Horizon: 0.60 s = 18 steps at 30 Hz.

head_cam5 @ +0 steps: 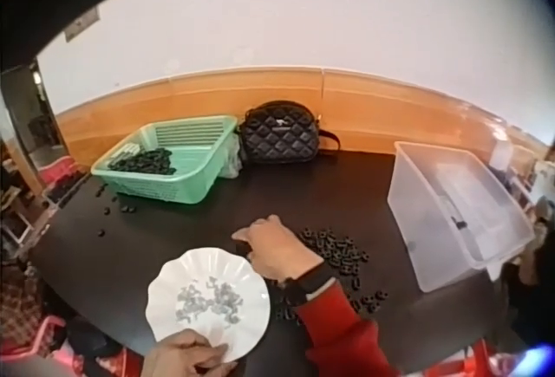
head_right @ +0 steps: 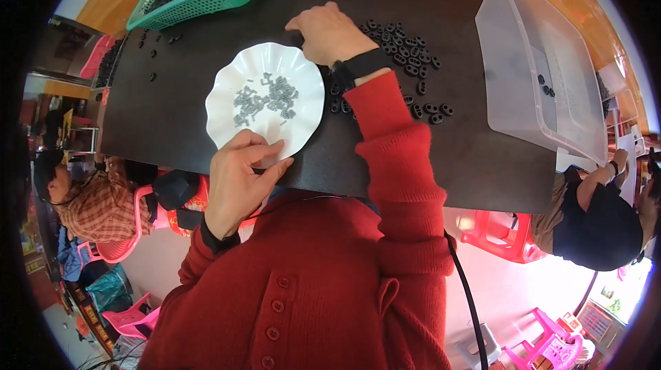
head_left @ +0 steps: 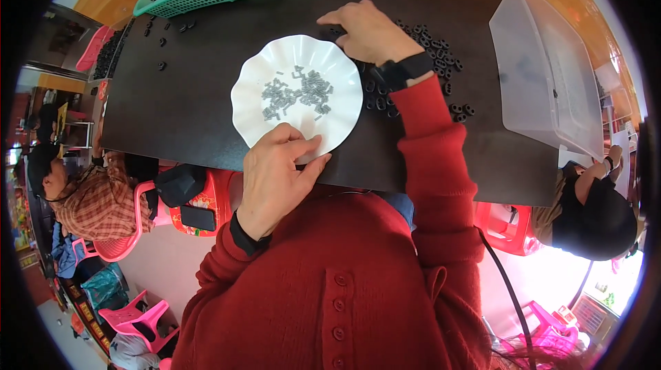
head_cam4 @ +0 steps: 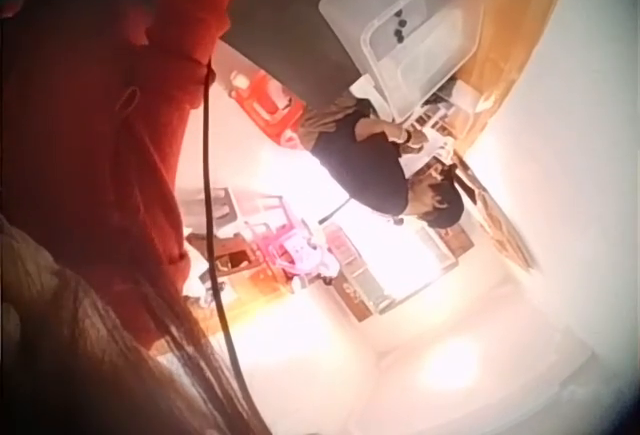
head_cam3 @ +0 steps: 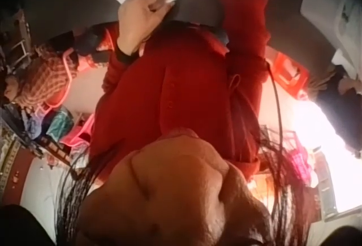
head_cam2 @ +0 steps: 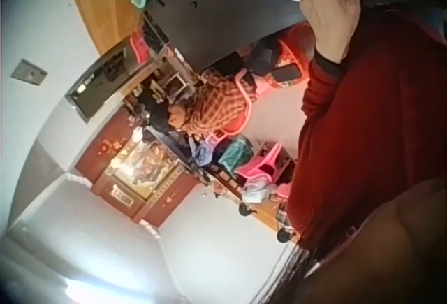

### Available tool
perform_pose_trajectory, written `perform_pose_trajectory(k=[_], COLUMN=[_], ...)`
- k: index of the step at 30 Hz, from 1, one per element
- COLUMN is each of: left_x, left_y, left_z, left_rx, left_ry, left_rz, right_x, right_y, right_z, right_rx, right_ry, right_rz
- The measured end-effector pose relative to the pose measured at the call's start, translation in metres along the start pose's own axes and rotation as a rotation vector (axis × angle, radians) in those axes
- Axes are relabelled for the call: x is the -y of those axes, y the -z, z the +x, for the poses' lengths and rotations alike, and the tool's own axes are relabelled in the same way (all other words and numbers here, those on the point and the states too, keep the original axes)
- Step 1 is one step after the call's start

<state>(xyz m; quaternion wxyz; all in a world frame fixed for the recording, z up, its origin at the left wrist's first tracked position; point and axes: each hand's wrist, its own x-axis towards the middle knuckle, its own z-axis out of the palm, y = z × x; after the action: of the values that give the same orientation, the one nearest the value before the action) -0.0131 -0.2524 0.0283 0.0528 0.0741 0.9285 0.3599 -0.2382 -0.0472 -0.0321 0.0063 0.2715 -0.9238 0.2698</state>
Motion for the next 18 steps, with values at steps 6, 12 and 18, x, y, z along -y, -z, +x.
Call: perform_pose_trajectory(k=[6,12,18], left_x=[-0.025,-0.038,-0.037], left_y=[-0.033,-0.039,-0.044], left_z=[0.018,0.023,0.026], left_rx=[-0.025,0.005,-0.02], left_ry=[0.023,-0.003,-0.036], left_rz=[-0.068,-0.086,-0.025], right_x=[-0.053,-0.06,-0.058], right_y=[0.017,0.053,0.073], right_z=[-0.027,-0.077,-0.103], right_rx=[-0.017,0.007,-0.14], right_ry=[-0.118,-0.334,-0.333], right_rz=[0.069,0.003,-0.033])
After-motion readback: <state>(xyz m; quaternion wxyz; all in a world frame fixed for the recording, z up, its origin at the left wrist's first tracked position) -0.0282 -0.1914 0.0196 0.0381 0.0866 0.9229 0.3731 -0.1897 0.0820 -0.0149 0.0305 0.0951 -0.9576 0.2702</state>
